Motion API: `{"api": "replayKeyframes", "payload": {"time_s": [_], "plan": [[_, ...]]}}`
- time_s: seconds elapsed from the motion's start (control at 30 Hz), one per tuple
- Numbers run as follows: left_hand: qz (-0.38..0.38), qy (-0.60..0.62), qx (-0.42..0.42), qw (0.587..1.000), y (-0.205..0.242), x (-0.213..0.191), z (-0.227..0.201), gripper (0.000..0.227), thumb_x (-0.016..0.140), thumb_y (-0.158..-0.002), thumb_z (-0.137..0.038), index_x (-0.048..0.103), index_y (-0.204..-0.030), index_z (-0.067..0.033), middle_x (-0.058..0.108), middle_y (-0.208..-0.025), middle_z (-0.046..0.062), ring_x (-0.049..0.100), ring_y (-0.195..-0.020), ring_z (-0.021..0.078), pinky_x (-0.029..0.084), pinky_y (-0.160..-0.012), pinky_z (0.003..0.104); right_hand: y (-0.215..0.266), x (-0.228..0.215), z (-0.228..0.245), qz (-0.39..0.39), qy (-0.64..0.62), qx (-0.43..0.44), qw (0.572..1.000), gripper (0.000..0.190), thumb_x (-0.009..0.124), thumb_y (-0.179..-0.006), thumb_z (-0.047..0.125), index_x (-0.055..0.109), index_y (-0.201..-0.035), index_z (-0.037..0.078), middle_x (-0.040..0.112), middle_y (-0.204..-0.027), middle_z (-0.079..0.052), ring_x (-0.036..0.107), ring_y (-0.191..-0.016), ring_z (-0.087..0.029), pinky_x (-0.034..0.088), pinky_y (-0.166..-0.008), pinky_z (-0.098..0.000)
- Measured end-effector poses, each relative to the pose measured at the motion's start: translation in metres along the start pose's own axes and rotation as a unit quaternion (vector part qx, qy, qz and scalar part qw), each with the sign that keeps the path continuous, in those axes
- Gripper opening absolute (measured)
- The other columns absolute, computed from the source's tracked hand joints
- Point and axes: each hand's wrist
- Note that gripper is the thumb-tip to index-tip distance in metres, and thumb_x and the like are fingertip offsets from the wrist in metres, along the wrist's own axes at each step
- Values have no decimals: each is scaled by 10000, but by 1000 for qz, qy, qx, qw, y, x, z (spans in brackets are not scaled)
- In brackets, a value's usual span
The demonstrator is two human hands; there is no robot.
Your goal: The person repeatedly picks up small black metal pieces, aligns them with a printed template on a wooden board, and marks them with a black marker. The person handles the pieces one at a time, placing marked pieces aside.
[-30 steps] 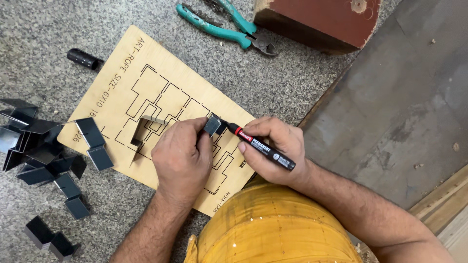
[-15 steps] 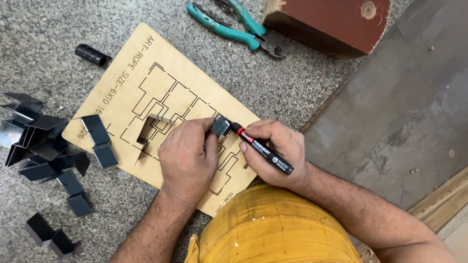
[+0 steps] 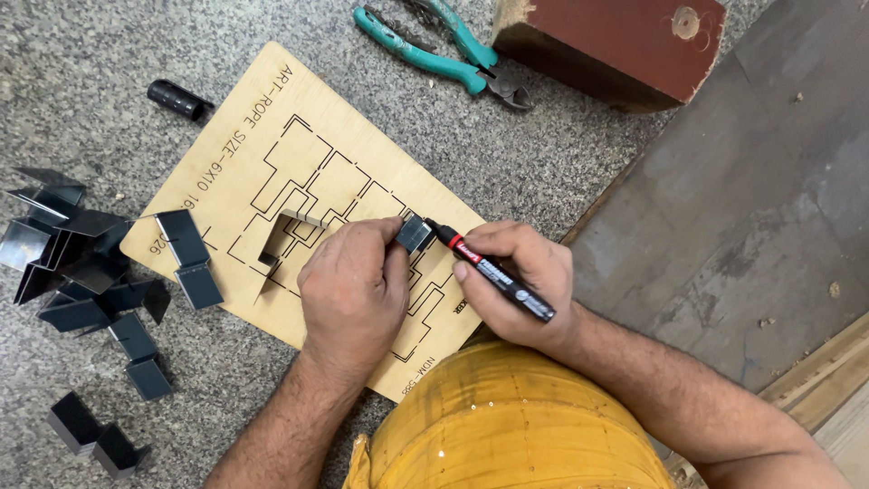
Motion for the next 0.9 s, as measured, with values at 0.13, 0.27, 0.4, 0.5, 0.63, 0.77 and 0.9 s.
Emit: {"api": "replayKeyframes", "payload": {"time_s": [0.13,0.27,0.4,0.5,0.63,0.77,0.9], "plan": [[-9,-20,2,1000,-1,-1,-4,243,726,-838,63,669,-1062,-13,715,-963,134,722,-896,304,591,-808,403,7,-3,-6,-15,-87,53,995,247,726,-969,-14,547,-1139,-14,718,-1080,-146,691,-874,-101,584,-745,-252],[-31,-14,26,999,-6,-9,-17,295,716,-867,31,635,-1151,25,711,-1082,171,719,-995,326,597,-871,395,14,-3,-14,-38,-179,103,978,249,714,-979,-16,536,-1154,-17,697,-1104,-140,672,-869,-95,579,-749,-248],[-50,9,27,998,-11,-22,-36,349,769,-875,-45,642,-1193,23,689,-1072,175,713,-957,314,595,-835,373,18,-3,-22,-41,-258,131,956,235,693,-1003,-24,527,-1169,-15,667,-1096,-130,661,-883,-102,570,-767,-247],[-16,6,34,999,-19,-23,-38,338,803,-884,-40,704,-1202,12,715,-967,139,699,-856,282,574,-757,380,19,-2,-24,-51,-293,143,944,225,682,-1008,-35,531,-1173,-14,670,-1087,-140,658,-832,-106,565,-726,-251],[-51,27,-28,998,-18,-22,-37,159,778,-932,-24,724,-1082,-31,728,-897,86,692,-798,188,557,-704,332,17,-5,-24,-75,-368,136,917,204,659,-998,-34,532,-1155,-9,683,-1076,-171,689,-856,-154,577,-701,-279],[-73,179,-180,964,1,-23,-35,131,755,-956,-37,714,-1072,7,743,-852,47,687,-715,57,566,-624,220,14,-9,-28,-108,-450,146,874,192,644,-996,-25,527,-1148,-14,700,-1019,-204,702,-841,-209,571,-673,-308],[-46,158,-219,962,23,-22,-30,250,791,-890,-28,712,-1120,30,729,-921,85,695,-713,87,578,-595,199,14,-7,-30,-114,-461,146,868,188,632,-997,-18,525,-1152,-19,701,-1016,-220,699,-840,-233,566,-673,-323]]}}
Point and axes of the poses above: each hand's wrist, its own y-axis away from the middle knuckle, its own x-axis out of the palm, z = x × y
